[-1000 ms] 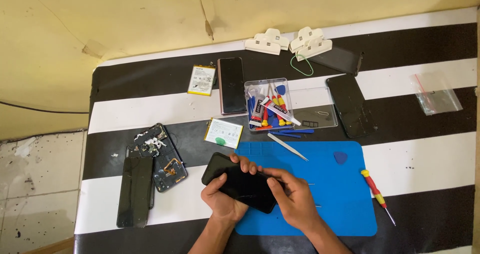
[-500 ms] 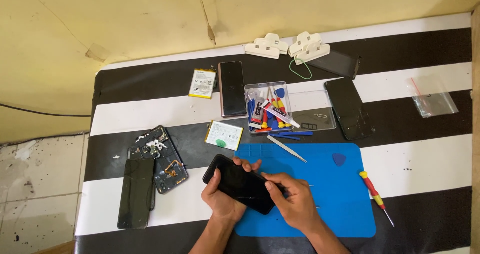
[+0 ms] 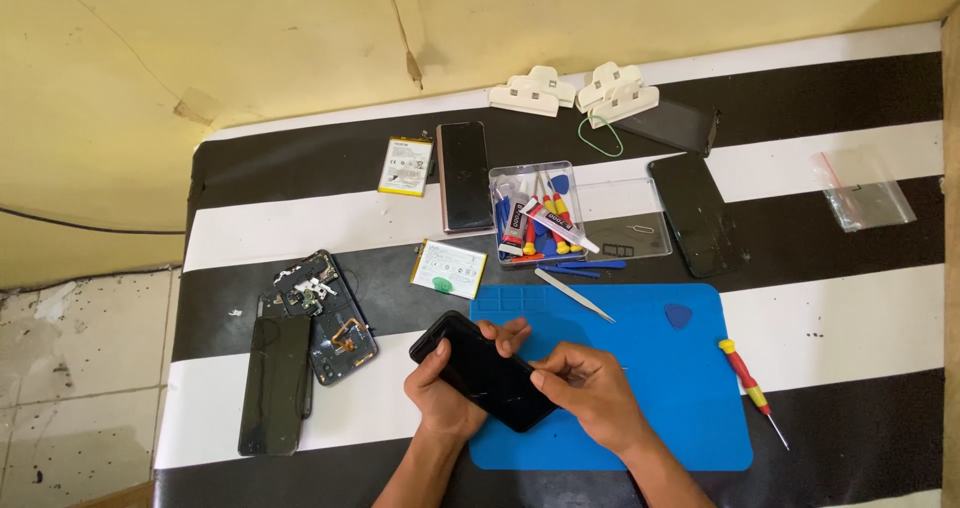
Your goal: Repairing a mobile phone by disassembling components using tweezers and a screwdriver on a repair bench.
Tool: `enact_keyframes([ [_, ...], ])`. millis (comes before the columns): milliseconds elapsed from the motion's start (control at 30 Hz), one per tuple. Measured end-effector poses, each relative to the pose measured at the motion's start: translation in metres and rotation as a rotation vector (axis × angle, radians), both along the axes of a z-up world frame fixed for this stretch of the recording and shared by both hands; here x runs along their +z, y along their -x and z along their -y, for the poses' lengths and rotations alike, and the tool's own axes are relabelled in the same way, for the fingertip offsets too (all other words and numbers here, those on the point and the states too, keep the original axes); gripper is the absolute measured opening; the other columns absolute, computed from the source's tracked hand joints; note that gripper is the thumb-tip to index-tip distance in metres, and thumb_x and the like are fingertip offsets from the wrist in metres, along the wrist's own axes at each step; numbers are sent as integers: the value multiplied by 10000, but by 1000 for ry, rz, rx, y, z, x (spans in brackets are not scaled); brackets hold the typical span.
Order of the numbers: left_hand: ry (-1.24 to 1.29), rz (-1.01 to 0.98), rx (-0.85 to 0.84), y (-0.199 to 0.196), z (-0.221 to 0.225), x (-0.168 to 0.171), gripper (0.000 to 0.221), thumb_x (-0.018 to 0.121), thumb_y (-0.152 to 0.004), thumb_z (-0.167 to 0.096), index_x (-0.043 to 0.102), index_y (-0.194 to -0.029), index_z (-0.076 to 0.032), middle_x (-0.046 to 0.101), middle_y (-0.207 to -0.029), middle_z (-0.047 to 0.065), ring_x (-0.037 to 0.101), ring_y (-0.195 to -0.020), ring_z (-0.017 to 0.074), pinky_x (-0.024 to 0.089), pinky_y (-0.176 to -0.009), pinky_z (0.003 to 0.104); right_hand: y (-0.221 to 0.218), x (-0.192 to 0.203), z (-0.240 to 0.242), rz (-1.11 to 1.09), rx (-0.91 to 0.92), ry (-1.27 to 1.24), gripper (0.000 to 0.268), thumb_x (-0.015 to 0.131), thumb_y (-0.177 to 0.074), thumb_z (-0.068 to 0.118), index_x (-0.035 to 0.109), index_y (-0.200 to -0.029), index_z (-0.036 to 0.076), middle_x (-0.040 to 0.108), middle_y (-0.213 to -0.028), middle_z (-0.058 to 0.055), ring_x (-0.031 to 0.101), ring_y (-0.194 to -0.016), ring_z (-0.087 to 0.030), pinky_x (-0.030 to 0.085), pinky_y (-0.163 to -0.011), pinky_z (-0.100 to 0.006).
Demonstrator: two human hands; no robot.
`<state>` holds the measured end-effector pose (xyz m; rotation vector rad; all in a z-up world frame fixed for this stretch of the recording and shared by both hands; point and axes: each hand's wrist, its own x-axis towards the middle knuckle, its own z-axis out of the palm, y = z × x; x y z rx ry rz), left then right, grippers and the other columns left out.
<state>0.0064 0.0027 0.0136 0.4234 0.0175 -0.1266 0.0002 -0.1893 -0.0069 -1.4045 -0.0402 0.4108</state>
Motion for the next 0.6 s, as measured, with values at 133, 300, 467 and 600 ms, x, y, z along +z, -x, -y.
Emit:
enact_keyframes([
  [133,49,-78,-31,0,-3,-7,448,657,-807,-385,676,-955,37,646,-788,188,625,-1014,398,293,-1199,624,-3,3,-1,-73,34,-58,231,760,-926,133,668,-717,100,549,-664,0,476,-678,-154,414,-683,-360],
  [300,70,-69,-119,0,-1,-1,443,623,-847,-399,652,-973,25,618,-806,168,612,-971,344,345,-1153,547,-7,-13,7,-211,78,-172,271,735,-906,71,565,-699,109,423,-603,10,337,-573,-133,234,-538,-320],
  [467,96,-129,-211,-3,1,9,441,566,-891,-403,627,-964,28,608,-790,151,607,-863,289,341,-1197,511,-12,-4,10,-328,152,-219,319,770,-892,88,562,-651,109,418,-566,7,335,-548,-127,253,-523,-301],
  [600,19,-208,-305,-2,-4,2,442,593,-884,-414,646,-971,16,642,-799,177,620,-1065,375,385,-1165,492,-12,-5,12,-382,212,-252,221,790,-883,51,665,-702,38,616,-625,-68,557,-571,-161,451,-558,-305],
])
